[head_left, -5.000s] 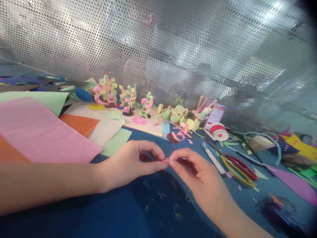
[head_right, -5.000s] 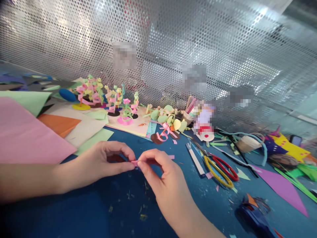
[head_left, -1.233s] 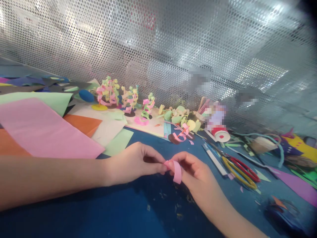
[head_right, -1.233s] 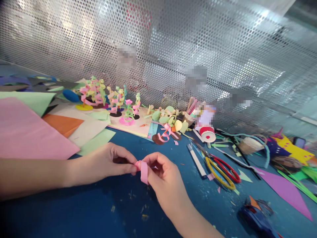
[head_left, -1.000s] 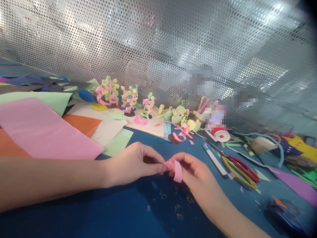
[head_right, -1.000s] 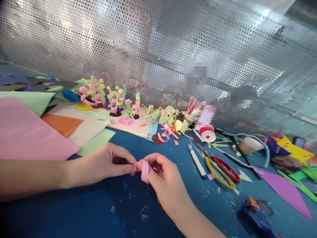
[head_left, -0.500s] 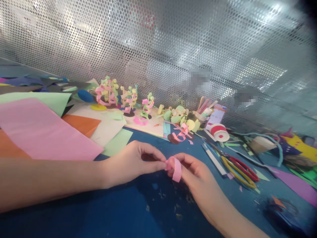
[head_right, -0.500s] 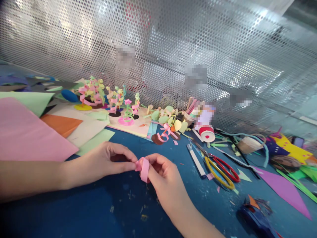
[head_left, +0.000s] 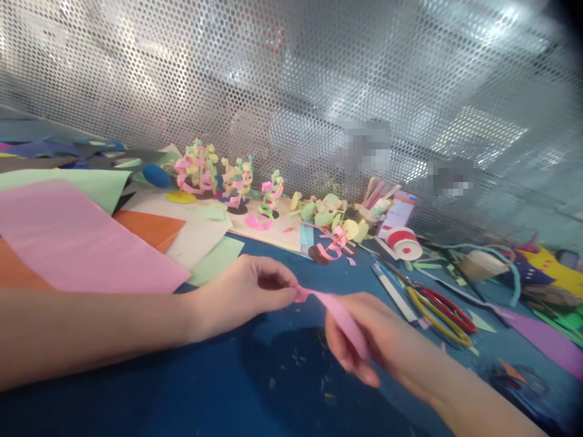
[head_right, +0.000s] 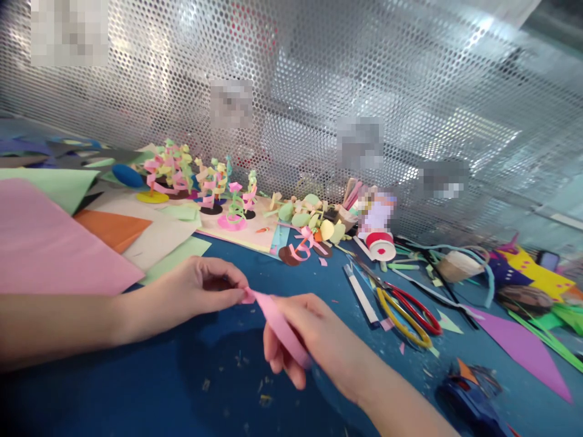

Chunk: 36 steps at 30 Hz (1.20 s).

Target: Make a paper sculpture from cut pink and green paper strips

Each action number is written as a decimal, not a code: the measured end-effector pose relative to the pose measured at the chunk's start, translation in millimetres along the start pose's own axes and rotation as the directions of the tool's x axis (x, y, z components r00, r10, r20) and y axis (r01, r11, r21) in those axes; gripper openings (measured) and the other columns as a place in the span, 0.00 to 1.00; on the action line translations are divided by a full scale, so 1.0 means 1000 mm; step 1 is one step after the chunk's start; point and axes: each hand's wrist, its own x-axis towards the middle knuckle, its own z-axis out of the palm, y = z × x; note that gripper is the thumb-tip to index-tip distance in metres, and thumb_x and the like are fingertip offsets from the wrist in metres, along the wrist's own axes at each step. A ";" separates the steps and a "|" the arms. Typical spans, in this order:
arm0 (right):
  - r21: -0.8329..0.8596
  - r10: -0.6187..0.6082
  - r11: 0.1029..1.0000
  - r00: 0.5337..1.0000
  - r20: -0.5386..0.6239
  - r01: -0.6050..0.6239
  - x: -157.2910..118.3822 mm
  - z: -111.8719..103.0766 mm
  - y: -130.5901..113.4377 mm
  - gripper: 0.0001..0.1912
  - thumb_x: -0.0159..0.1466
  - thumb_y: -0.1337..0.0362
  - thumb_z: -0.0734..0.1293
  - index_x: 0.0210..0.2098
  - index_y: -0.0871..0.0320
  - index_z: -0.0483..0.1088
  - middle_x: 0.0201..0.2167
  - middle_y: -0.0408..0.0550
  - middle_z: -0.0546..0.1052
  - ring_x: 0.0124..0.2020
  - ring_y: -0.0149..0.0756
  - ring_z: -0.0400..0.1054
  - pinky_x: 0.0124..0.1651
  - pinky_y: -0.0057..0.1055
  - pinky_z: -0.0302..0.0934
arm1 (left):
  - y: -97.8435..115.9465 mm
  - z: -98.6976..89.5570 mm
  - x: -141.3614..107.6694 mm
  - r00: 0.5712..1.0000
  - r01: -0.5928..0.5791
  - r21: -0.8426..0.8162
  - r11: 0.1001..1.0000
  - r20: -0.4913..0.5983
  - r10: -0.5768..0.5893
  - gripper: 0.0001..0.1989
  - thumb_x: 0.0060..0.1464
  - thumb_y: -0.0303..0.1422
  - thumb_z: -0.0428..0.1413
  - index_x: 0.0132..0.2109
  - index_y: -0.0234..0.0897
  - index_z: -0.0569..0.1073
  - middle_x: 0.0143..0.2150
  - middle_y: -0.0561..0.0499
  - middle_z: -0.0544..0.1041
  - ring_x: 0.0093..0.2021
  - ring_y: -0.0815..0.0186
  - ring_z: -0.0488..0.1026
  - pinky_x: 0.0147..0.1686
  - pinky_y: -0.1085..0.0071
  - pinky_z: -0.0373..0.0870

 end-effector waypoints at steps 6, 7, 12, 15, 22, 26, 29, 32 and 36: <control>0.514 -0.316 0.733 0.891 -0.325 0.447 0.005 -0.012 -0.003 0.26 0.63 0.49 0.54 0.24 0.59 0.73 0.20 0.45 0.73 0.18 0.26 0.66 0.22 0.22 0.63 | -0.003 -0.001 0.000 0.999 0.043 -0.014 0.999 -0.011 -0.043 0.10 0.50 0.39 0.57 0.33 0.36 0.75 0.30 0.53 0.75 0.31 0.70 0.69 0.30 0.77 0.63; 0.432 -0.354 0.724 0.827 -0.436 0.538 0.007 -0.011 -0.002 0.23 0.62 0.48 0.55 0.32 0.57 0.74 0.27 0.46 0.76 0.23 0.28 0.69 0.28 0.25 0.66 | -0.004 -0.001 0.000 0.999 0.051 -0.021 0.998 -0.011 -0.051 0.10 0.49 0.39 0.57 0.33 0.36 0.75 0.29 0.54 0.75 0.30 0.70 0.69 0.30 0.77 0.63; -0.517 -0.710 0.690 0.612 -0.348 0.507 0.009 0.004 0.013 0.06 0.60 0.62 0.65 0.38 0.52 0.71 0.36 0.43 0.76 0.36 0.32 0.71 0.43 0.29 0.66 | -0.006 0.000 0.001 1.000 0.016 -0.006 1.000 -0.003 -0.016 0.12 0.49 0.40 0.57 0.32 0.35 0.75 0.29 0.53 0.75 0.31 0.70 0.69 0.31 0.77 0.64; -0.816 -0.842 0.390 0.524 -0.129 0.426 0.006 0.015 0.017 0.06 0.59 0.69 0.65 0.36 0.55 0.72 0.36 0.43 0.76 0.39 0.29 0.70 0.45 0.25 0.63 | -0.006 0.001 0.001 1.000 -0.013 0.015 1.000 0.002 0.013 0.12 0.49 0.41 0.57 0.33 0.36 0.75 0.29 0.53 0.75 0.32 0.69 0.70 0.32 0.76 0.64; -0.880 -0.878 0.322 0.457 -0.140 0.349 0.003 0.021 0.019 0.05 0.57 0.70 0.67 0.34 0.56 0.72 0.33 0.42 0.76 0.35 0.27 0.71 0.42 0.21 0.63 | -0.002 0.002 -0.002 0.993 -0.113 0.063 0.992 0.029 0.111 0.07 0.51 0.36 0.56 0.33 0.37 0.75 0.30 0.55 0.75 0.32 0.71 0.70 0.33 0.78 0.65; -0.849 -0.839 0.402 0.508 -0.193 0.343 0.005 0.021 0.018 0.04 0.57 0.70 0.67 0.32 0.55 0.73 0.31 0.40 0.76 0.32 0.26 0.71 0.39 0.21 0.64 | 0.001 0.002 -0.005 0.990 -0.137 0.140 0.981 0.042 0.132 0.07 0.52 0.34 0.54 0.34 0.38 0.76 0.31 0.55 0.76 0.32 0.70 0.71 0.34 0.77 0.66; -0.817 -0.811 0.458 0.540 -0.223 0.350 0.005 0.021 0.017 0.04 0.57 0.70 0.67 0.30 0.55 0.73 0.29 0.39 0.76 0.30 0.27 0.71 0.37 0.22 0.64 | 0.003 0.002 -0.006 0.991 -0.130 0.176 0.976 0.046 0.124 0.07 0.52 0.35 0.54 0.35 0.39 0.76 0.33 0.54 0.77 0.34 0.69 0.72 0.35 0.76 0.66; -0.761 -0.751 0.548 0.604 -0.266 0.346 0.005 0.020 0.015 0.03 0.57 0.68 0.66 0.29 0.55 0.72 0.28 0.40 0.76 0.30 0.29 0.71 0.36 0.25 0.65 | 0.005 0.001 -0.006 0.994 -0.108 0.194 0.975 0.049 0.101 0.09 0.52 0.37 0.54 0.35 0.40 0.77 0.34 0.54 0.77 0.35 0.67 0.72 0.37 0.74 0.66; -0.569 -0.554 0.763 0.763 -0.333 0.306 0.006 0.018 0.014 0.05 0.58 0.62 0.66 0.31 0.56 0.71 0.30 0.43 0.77 0.31 0.33 0.71 0.35 0.28 0.66 | 0.005 0.001 -0.005 0.997 -0.075 0.159 0.984 0.043 0.069 0.09 0.51 0.39 0.55 0.35 0.40 0.77 0.33 0.55 0.78 0.35 0.68 0.73 0.37 0.75 0.66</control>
